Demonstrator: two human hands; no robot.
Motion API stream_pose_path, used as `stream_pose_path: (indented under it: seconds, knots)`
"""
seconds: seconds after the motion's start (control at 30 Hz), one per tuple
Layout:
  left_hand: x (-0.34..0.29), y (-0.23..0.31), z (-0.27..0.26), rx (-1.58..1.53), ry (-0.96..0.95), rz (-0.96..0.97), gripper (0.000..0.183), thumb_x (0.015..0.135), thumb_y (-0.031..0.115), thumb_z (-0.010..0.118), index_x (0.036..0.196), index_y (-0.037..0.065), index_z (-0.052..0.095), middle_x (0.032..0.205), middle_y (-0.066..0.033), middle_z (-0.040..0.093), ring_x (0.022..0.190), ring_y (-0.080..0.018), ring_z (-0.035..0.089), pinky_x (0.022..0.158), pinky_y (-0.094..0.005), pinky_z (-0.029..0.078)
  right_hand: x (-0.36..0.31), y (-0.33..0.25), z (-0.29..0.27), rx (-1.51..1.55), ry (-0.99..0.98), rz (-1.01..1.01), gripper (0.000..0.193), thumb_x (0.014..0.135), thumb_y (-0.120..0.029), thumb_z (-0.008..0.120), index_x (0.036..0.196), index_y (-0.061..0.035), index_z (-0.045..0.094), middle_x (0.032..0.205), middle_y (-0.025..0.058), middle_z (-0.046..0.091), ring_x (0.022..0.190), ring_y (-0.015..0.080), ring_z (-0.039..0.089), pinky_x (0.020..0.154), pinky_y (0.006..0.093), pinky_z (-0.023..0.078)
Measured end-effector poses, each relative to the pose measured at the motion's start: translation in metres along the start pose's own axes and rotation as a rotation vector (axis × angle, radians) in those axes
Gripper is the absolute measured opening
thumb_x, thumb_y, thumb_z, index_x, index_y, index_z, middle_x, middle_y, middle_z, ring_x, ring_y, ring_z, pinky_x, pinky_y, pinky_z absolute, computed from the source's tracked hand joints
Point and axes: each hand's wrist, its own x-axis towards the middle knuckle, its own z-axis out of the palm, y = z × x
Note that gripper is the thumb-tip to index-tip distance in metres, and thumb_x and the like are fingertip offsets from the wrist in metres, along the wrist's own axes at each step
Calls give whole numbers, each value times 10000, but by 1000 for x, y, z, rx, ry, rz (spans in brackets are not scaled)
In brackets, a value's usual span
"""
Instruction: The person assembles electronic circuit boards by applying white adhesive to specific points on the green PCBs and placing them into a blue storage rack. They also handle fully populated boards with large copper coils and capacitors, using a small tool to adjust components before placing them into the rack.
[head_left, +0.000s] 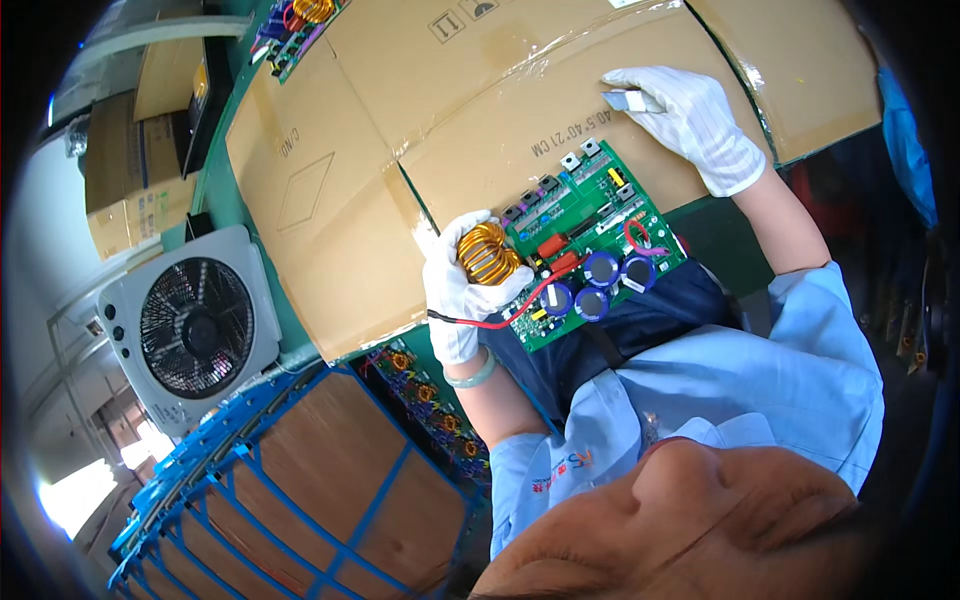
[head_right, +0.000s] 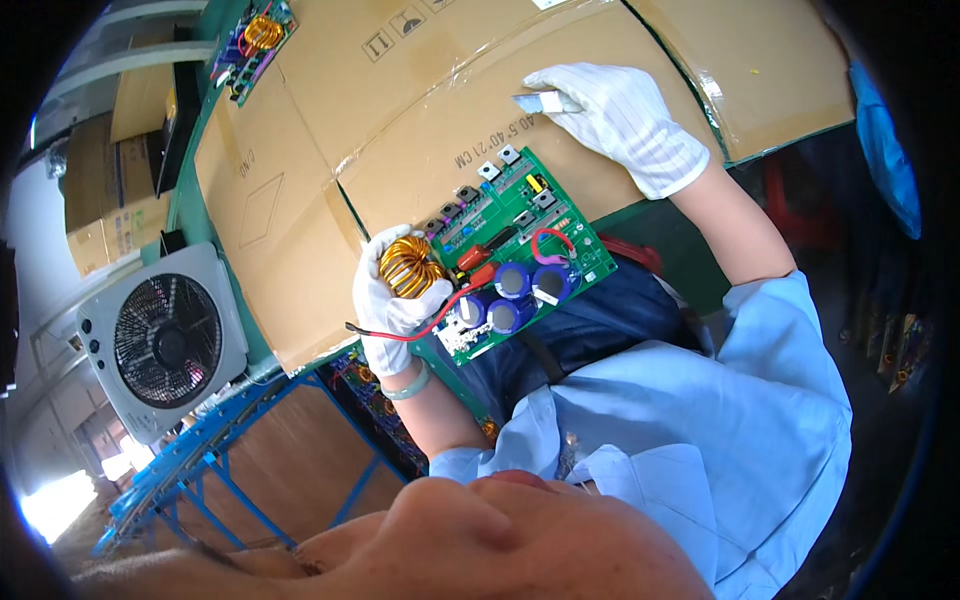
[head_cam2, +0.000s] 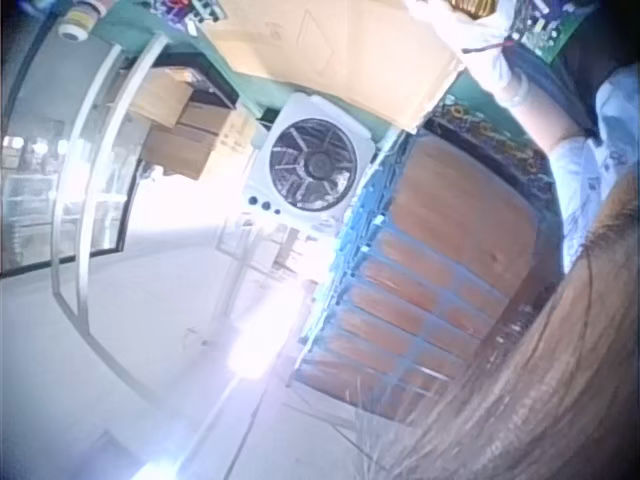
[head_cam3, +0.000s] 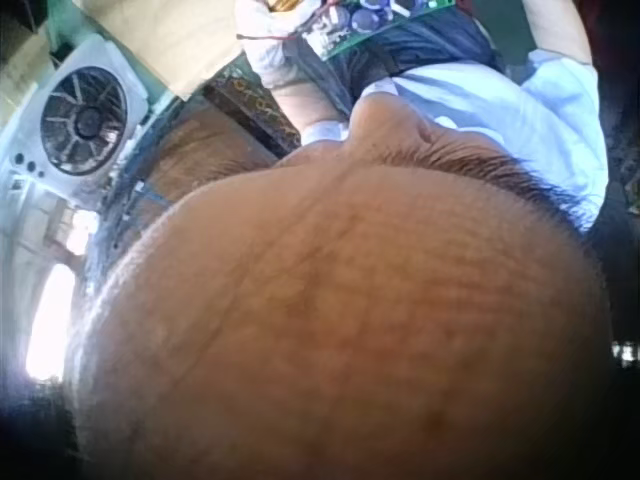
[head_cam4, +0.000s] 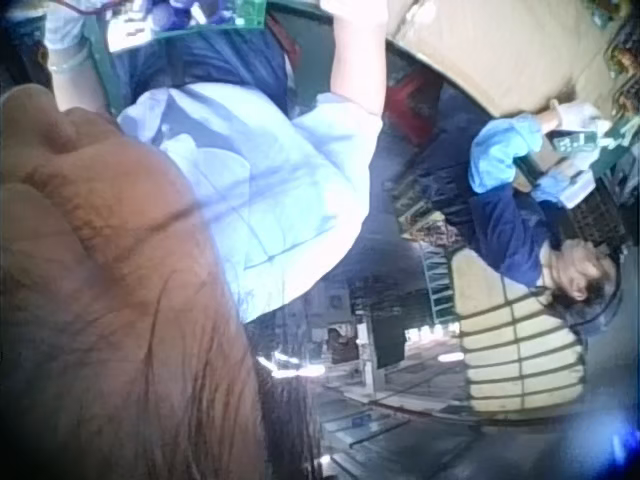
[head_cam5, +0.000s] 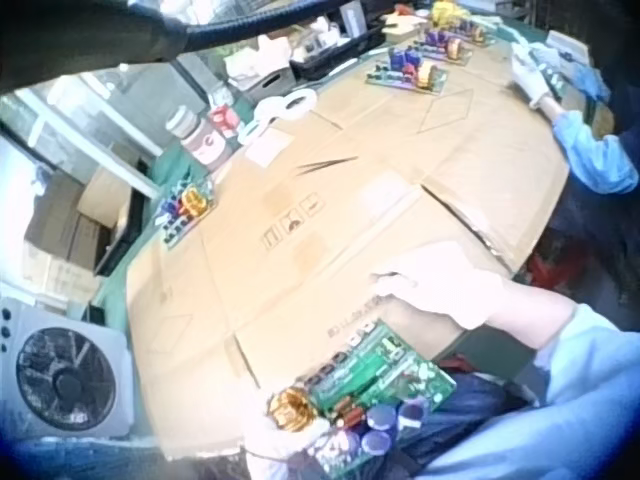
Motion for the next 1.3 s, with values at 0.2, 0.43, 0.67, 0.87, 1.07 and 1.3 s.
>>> stream_pose_path:
  seconds: [0.2,0.43,0.67,0.87,1.07,1.3]
  knots:
    - [-2,5,2,224,-18,71,636,544,97,840,1121,0,592,1013,-82,653,899,-149,630,832,-294,522,1,1,-3,-43,-2,-48,251,838,-249,685,1068,-148,682,974,56,705,867,247,679,723,337,547]
    - [-7,-4,5,294,49,231,658,542,162,889,1107,-13,598,1015,-97,661,909,-162,643,845,-298,524,2,-2,-5,-66,1,-57,237,828,-246,706,1040,-139,702,976,52,710,882,247,681,740,317,548]
    - [0,-13,15,77,409,168,651,585,149,874,1140,-14,576,965,-92,636,839,-157,631,771,-304,541,3,-1,-1,-98,5,-37,228,832,-243,708,1035,-141,703,979,50,710,882,251,679,743,309,548]
    - [-1,13,50,-284,678,177,614,759,49,812,1252,-40,456,1073,-127,593,937,-160,613,787,-280,528,12,-16,-13,23,96,42,200,852,-192,710,1035,-111,705,958,63,712,848,228,685,746,284,540]
    - [-57,31,89,99,142,134,583,788,62,759,1301,-65,514,1163,-225,622,686,-131,650,612,-244,504,-10,-55,-49,230,196,196,209,911,-162,670,1044,-4,697,982,77,721,760,129,647,722,245,514]
    - [-50,27,105,-6,162,548,313,793,25,730,1097,-18,673,1026,-190,693,815,-224,699,726,-297,554,-32,-50,-61,387,-147,6,426,915,-323,627,1188,4,636,1226,154,630,1172,293,569,1018,379,407]
